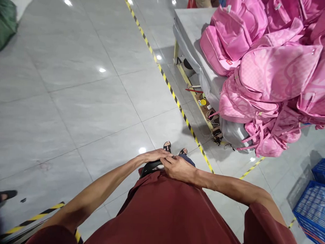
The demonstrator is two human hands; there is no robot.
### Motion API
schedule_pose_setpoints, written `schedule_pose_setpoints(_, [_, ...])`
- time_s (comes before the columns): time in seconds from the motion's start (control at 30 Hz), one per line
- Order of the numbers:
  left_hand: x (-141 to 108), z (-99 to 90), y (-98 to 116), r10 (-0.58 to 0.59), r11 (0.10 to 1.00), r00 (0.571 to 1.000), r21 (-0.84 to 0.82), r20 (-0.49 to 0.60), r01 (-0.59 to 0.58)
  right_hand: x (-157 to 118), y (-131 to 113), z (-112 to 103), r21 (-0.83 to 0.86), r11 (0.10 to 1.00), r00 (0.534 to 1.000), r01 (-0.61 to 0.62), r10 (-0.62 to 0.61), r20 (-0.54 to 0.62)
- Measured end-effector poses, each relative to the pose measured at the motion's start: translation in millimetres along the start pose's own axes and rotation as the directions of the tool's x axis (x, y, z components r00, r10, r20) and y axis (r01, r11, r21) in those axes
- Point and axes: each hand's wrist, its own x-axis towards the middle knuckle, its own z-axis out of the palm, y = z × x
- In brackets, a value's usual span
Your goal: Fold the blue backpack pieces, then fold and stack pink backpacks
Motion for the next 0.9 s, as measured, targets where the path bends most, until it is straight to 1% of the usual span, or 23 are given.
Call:
schedule_pose_setpoints(0.13, [13.3,-6.2,8.9,-0.024,0.993,0.999,0.114,-0.042,0.029,9.7,3.2,-7.3,0.198,0.976,0.995,-0.093,0.098,-0.015])
schedule_pose_setpoints(0.23, [14.1,-14.0,20.3,-0.009,0.995,0.999,0.104,-0.034,0.012,6.1,6.7,-12.2,0.284,0.953,0.994,-0.105,0.112,-0.009])
schedule_pose_setpoints(0.3, [8.4,-19.0,28.2,0.020,0.997,0.999,0.069,-0.029,-0.018,-4.5,9.9,-14.3,0.350,0.934,0.993,-0.069,0.098,-0.064])
schedule_pose_setpoints(0.37, [-1.1,-22.6,34.5,0.045,0.999,0.999,0.025,-0.013,-0.044,-18.6,13.2,-17.5,0.419,0.907,0.980,-0.038,0.115,-0.160])
schedule_pose_setpoints(0.43, [-11.8,-24.2,38.2,0.038,0.999,0.999,0.001,0.015,-0.038,-33.2,16.1,-24.2,0.470,0.883,0.954,-0.007,0.147,-0.263])
schedule_pose_setpoints(0.5, [-20.9,-23.4,39.7,0.002,1.000,0.999,0.015,0.042,-0.003,-48.1,18.5,-34.5,0.517,0.856,0.918,0.013,0.194,-0.345])
schedule_pose_setpoints(0.53, [-24.6,-22.3,40.2,-0.024,0.999,0.999,0.038,0.046,0.022,-56.2,20.0,-39.9,0.560,0.828,0.899,0.012,0.237,-0.369])
schedule_pose_setpoints(0.57, [-27.5,-20.6,40.7,-0.046,0.997,0.998,0.064,0.043,0.044,-64.9,21.8,-44.7,0.621,0.784,0.873,-0.008,0.308,-0.377])
schedule_pose_setpoints(0.6, [-29.9,-18.7,41.5,-0.060,0.994,0.998,0.088,0.036,0.057,-73.9,24.4,-48.1,0.699,0.714,0.836,-0.041,0.408,-0.367])
schedule_pose_setpoints(0.63, [-31.7,-16.5,42.7,-0.061,0.993,0.998,0.108,0.031,0.057,-83.0,27.8,-49.7,0.787,0.613,0.781,-0.074,0.526,-0.337])
schedule_pose_setpoints(0.67, [-32.9,-14.0,44.3,-0.053,0.991,0.998,0.123,0.025,0.049,-91.3,32.3,-49.5,0.864,0.496,0.697,-0.083,0.649,-0.305])
schedule_pose_setpoints(0.7, [-33.2,-11.3,46.3,-0.041,0.990,0.999,0.134,0.018,0.038,-98.4,37.7,-47.6,0.924,0.377,0.581,-0.056,0.765,-0.277])
schedule_pose_setpoints(0.73, [-32.3,-8.3,48.6,-0.028,0.989,1.000,0.143,0.008,0.027,-103.5,44.1,-44.3,0.963,0.271,0.442,0.006,0.863,-0.246])
schedule_pose_setpoints(0.77, [-29.9,-5.0,51.1,-0.018,0.988,1.000,0.156,-0.004,0.018,-106.6,51.0,-40.4,0.977,0.187,0.293,0.100,0.933,-0.209])
schedule_pose_setpoints(0.8, [-25.7,-1.3,53.9,-0.006,0.984,1.000,0.178,-0.015,0.009,-107.8,58.1,-36.2,0.969,0.128,0.154,0.210,0.975,-0.162])
schedule_pose_setpoints(0.83, [-19.6,2.8,56.8,0.014,0.978,1.000,0.209,-0.021,-0.009,-107.5,65.1,-32.0,0.944,0.085,0.042,0.320,0.994,-0.103])
schedule_pose_setpoints(0.87, [-11.8,7.3,60.0,0.043,0.968,0.999,0.249,-0.021,-0.036,-106.4,71.4,-27.9,0.905,0.034,-0.019,0.423,0.999,-0.029])
schedule_pose_setpoints(0.9, [-2.6,12.1,63.6,0.078,0.953,0.997,0.294,-0.012,-0.071,-105.3,76.6,-23.6,0.853,-0.039,-0.019,0.520,0.998,0.058])
